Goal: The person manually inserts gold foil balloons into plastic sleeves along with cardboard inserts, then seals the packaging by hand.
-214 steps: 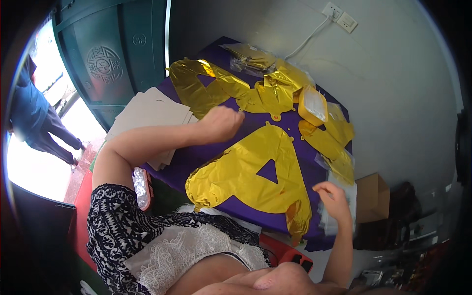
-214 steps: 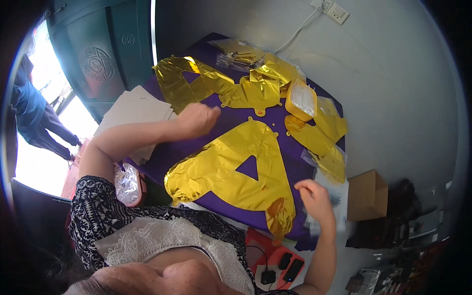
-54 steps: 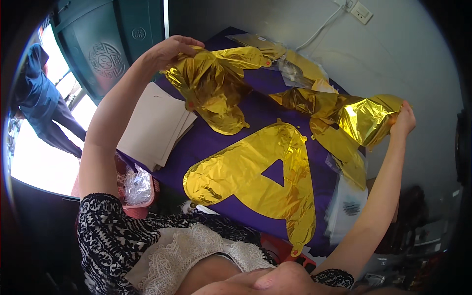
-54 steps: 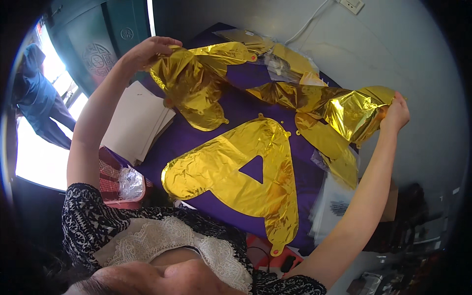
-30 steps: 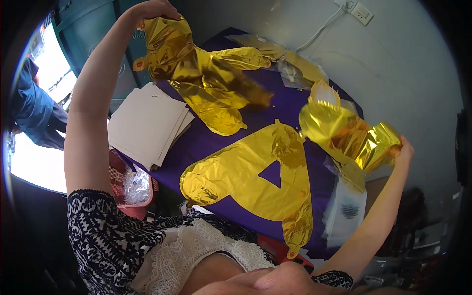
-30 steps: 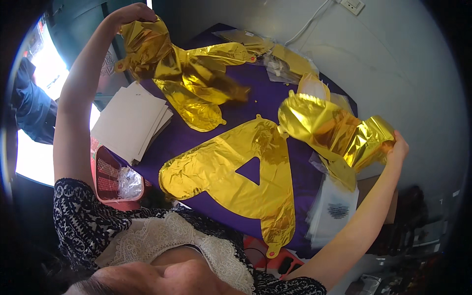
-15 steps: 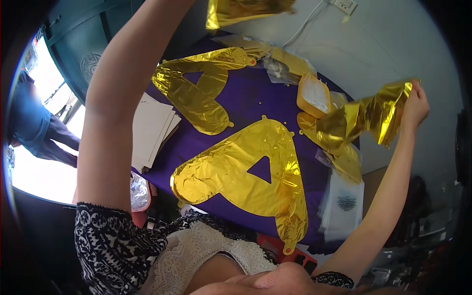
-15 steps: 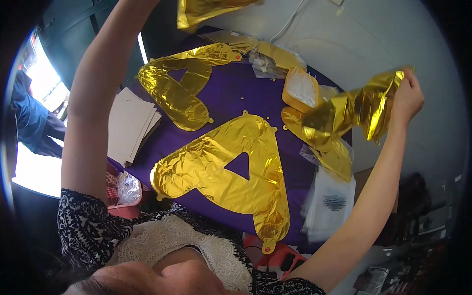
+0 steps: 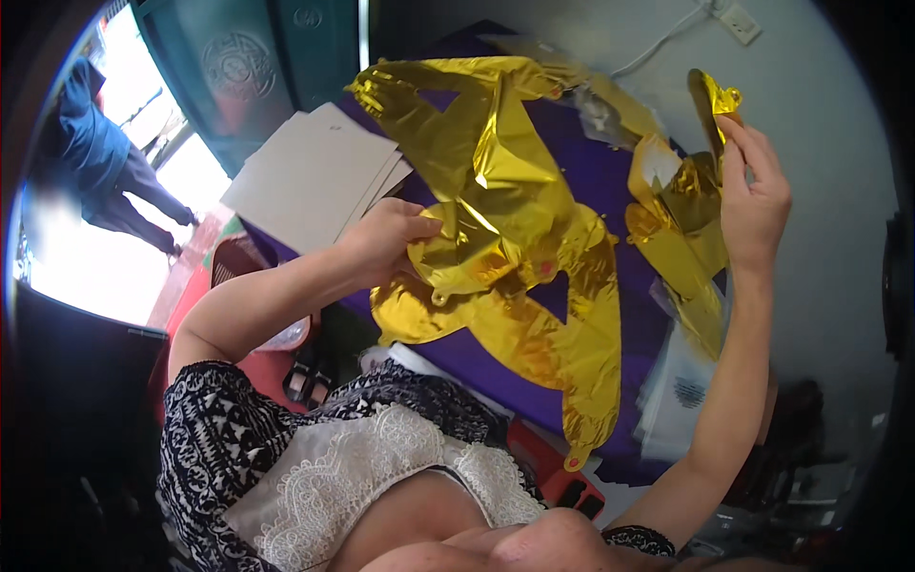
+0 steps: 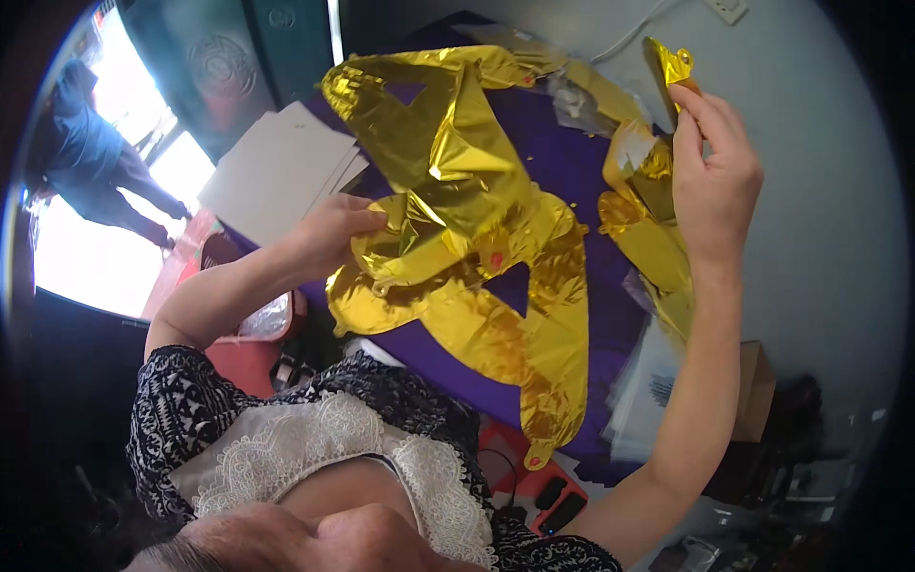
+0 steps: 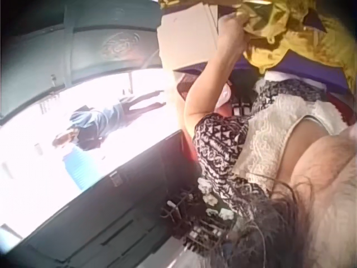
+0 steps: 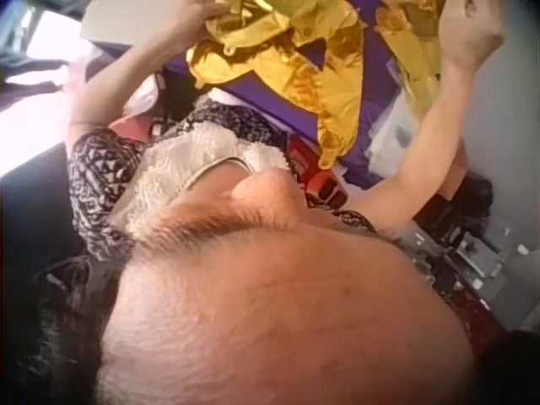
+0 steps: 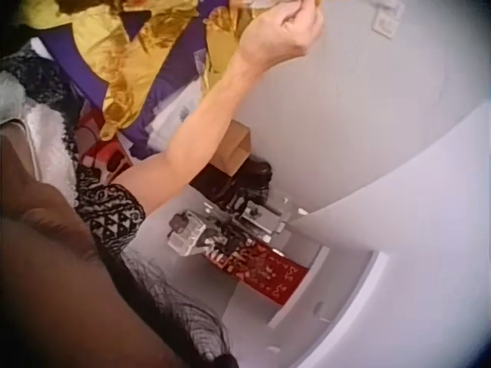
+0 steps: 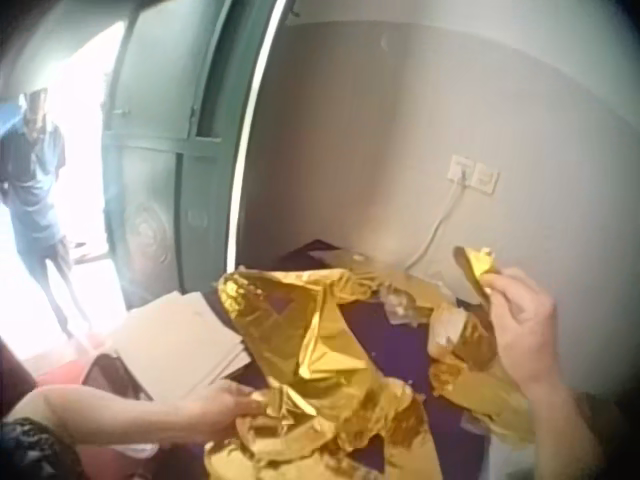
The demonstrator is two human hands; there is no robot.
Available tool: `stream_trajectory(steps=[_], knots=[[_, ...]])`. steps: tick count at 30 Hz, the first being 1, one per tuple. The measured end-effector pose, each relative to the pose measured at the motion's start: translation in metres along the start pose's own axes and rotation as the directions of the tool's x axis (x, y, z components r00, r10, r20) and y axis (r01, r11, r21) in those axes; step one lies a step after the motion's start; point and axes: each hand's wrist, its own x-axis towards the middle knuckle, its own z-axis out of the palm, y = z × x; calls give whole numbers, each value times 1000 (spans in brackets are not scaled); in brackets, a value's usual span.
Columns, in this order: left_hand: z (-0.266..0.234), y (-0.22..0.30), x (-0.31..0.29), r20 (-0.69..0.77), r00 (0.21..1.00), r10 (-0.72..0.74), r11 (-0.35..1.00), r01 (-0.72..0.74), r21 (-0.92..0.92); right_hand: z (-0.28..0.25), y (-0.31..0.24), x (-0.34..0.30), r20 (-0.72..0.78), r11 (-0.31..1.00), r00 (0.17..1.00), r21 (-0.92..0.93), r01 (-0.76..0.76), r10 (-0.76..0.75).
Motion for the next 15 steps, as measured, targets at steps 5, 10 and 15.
stream_trajectory(steps=[5,10,15], knots=[[2,-15,-9,3,996,-93,985,92,148,59,-19,-32,201,992,976,76,-98,81],[6,-25,-8,-91,996,-23,995,31,92,111,-85,-96,352,960,893,137,245,-279],[-7,-39,2,-34,999,-10,999,11,38,107,-142,-135,426,924,826,260,280,-370]])
